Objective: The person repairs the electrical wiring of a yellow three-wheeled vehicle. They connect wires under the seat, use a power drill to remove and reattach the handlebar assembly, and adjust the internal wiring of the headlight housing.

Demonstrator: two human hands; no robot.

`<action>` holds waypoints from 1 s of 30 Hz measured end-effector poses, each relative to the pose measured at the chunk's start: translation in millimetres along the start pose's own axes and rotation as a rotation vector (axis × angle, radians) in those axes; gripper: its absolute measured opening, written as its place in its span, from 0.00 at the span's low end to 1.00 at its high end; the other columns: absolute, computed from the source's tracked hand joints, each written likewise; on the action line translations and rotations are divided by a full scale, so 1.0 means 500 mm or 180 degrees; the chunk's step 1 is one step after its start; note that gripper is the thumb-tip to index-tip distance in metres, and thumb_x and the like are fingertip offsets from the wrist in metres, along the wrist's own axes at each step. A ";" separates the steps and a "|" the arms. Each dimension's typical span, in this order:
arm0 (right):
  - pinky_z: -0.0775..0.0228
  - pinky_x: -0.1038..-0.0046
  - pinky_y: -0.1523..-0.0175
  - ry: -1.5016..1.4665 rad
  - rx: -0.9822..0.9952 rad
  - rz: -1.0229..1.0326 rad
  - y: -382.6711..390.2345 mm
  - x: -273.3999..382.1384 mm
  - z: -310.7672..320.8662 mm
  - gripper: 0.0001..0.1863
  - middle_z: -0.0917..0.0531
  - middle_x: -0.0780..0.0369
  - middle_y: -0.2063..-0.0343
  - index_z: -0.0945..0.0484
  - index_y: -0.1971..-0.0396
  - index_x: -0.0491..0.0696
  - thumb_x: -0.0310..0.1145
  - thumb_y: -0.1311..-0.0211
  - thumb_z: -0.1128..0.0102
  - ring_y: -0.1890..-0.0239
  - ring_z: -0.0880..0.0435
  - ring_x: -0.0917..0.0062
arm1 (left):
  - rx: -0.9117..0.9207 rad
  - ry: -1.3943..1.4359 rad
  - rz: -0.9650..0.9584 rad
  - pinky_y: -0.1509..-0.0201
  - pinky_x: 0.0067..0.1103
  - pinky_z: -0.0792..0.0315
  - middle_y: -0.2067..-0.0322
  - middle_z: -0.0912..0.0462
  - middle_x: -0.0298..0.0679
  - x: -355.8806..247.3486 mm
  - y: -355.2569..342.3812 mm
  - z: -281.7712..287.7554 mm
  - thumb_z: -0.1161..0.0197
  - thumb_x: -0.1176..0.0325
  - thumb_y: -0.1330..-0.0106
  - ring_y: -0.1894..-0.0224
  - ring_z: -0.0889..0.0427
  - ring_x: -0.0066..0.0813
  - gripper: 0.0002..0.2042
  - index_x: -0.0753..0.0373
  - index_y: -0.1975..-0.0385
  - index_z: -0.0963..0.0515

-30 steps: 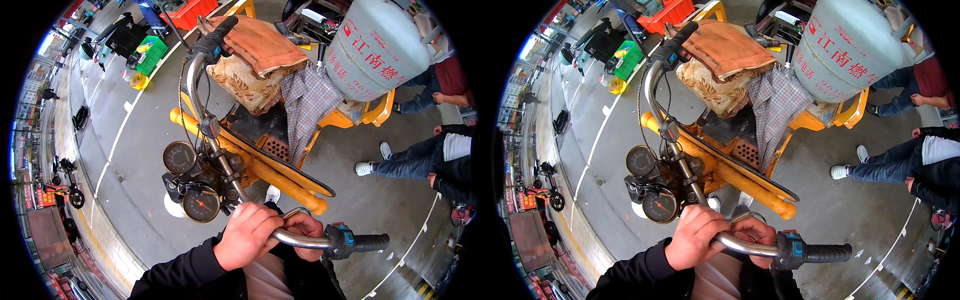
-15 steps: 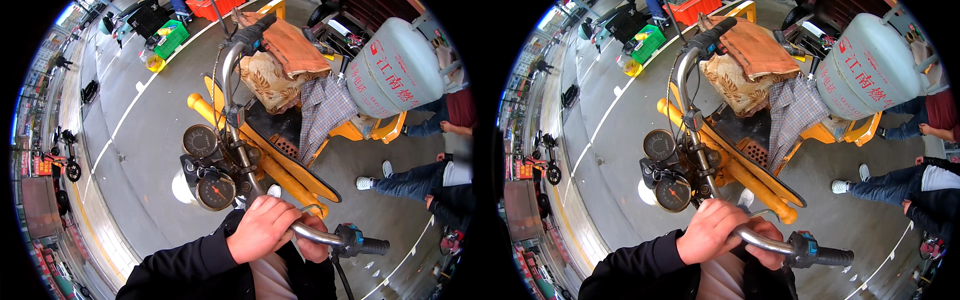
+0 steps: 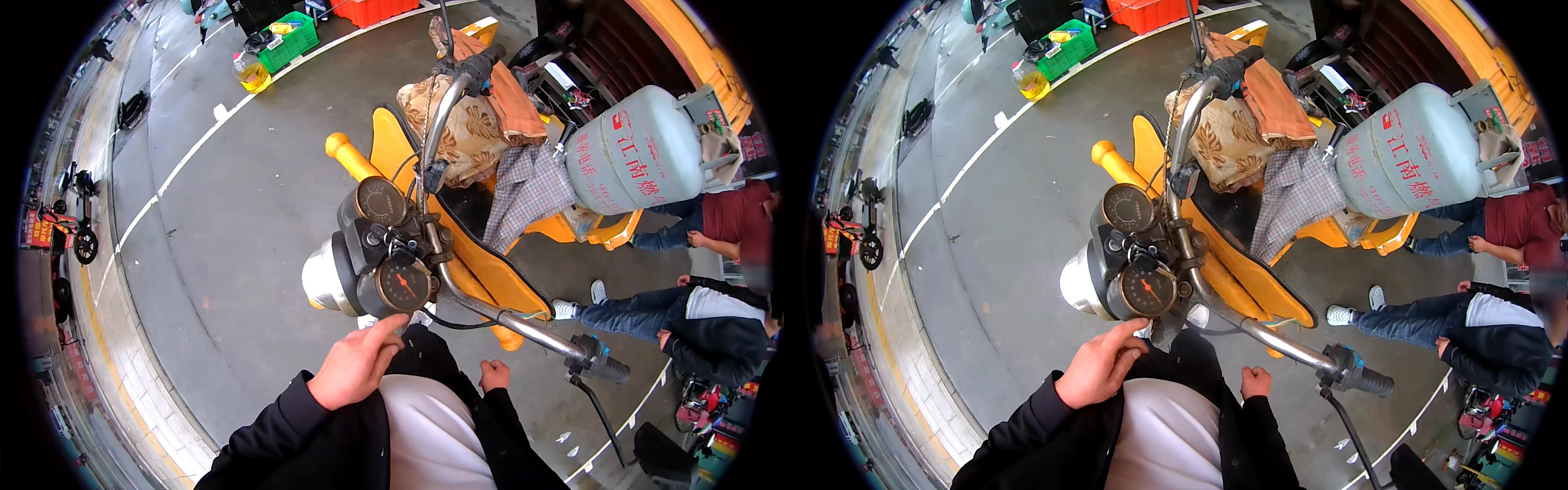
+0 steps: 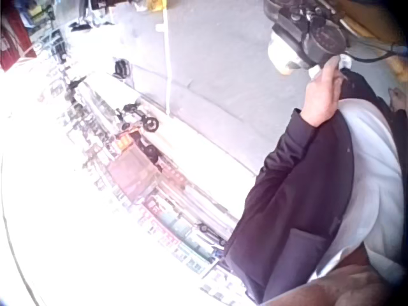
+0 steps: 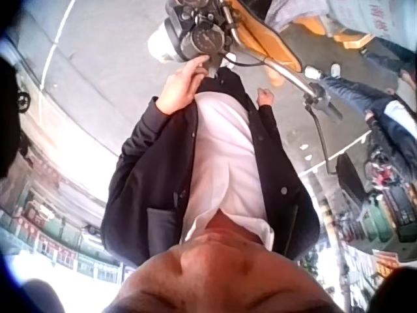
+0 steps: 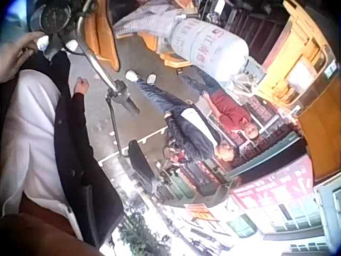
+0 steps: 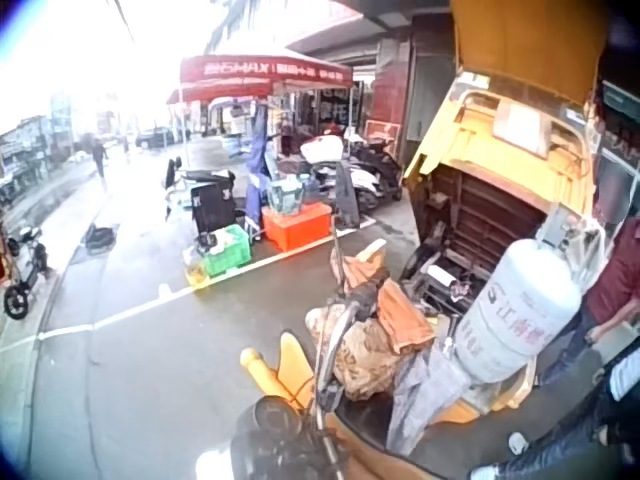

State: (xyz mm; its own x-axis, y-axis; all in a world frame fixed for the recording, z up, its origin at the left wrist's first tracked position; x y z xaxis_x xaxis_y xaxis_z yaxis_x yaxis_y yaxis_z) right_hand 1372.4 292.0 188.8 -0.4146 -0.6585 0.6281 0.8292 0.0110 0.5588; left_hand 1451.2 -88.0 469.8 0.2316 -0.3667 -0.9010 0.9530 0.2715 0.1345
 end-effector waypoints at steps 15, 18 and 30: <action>0.31 0.72 0.81 0.0450 -0.0511 -0.0096 0.109 -0.124 0.002 0.09 0.21 0.59 0.85 0.22 0.66 0.42 0.30 0.44 0.39 0.88 0.23 0.76 | 0.0518 -0.0152 -0.0113 0.57 0.30 0.25 0.65 0.17 0.44 0.113 0.084 0.020 0.40 0.74 0.38 0.62 0.19 0.45 0.07 0.65 0.61 0.20; 0.34 0.73 0.82 0.0259 -0.0476 0.0013 0.120 -0.134 0.003 0.08 0.21 0.61 0.85 0.22 0.67 0.41 0.30 0.42 0.40 0.88 0.25 0.79 | 0.0617 -0.0217 -0.0141 0.57 0.30 0.25 0.65 0.16 0.44 0.102 0.096 -0.014 0.40 0.74 0.38 0.63 0.19 0.45 0.07 0.65 0.61 0.20; 0.34 0.77 0.80 -0.0167 0.0455 0.0739 0.060 -0.099 0.090 0.06 0.23 0.65 0.83 0.24 0.65 0.40 0.27 0.38 0.42 0.85 0.27 0.84 | -0.0033 -0.0453 0.0157 0.60 0.33 0.25 0.72 0.17 0.45 0.011 0.185 -0.222 0.39 0.71 0.38 0.66 0.18 0.46 0.07 0.62 0.62 0.21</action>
State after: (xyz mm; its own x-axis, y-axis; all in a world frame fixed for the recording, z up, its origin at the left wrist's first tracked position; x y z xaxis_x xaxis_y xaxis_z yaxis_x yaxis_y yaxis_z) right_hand 1400.9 358.9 199.1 -0.2414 -0.5862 0.7734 0.8445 0.2657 0.4650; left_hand 1518.9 33.6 431.4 0.3041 -0.4749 -0.8258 0.9379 0.3011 0.1722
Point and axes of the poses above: each hand's wrist, its own y-axis away from the middle knuckle, its own z-axis out of the back of the hand, x = y × z, the point moved 4 cm from there along -y, towards the middle knuckle
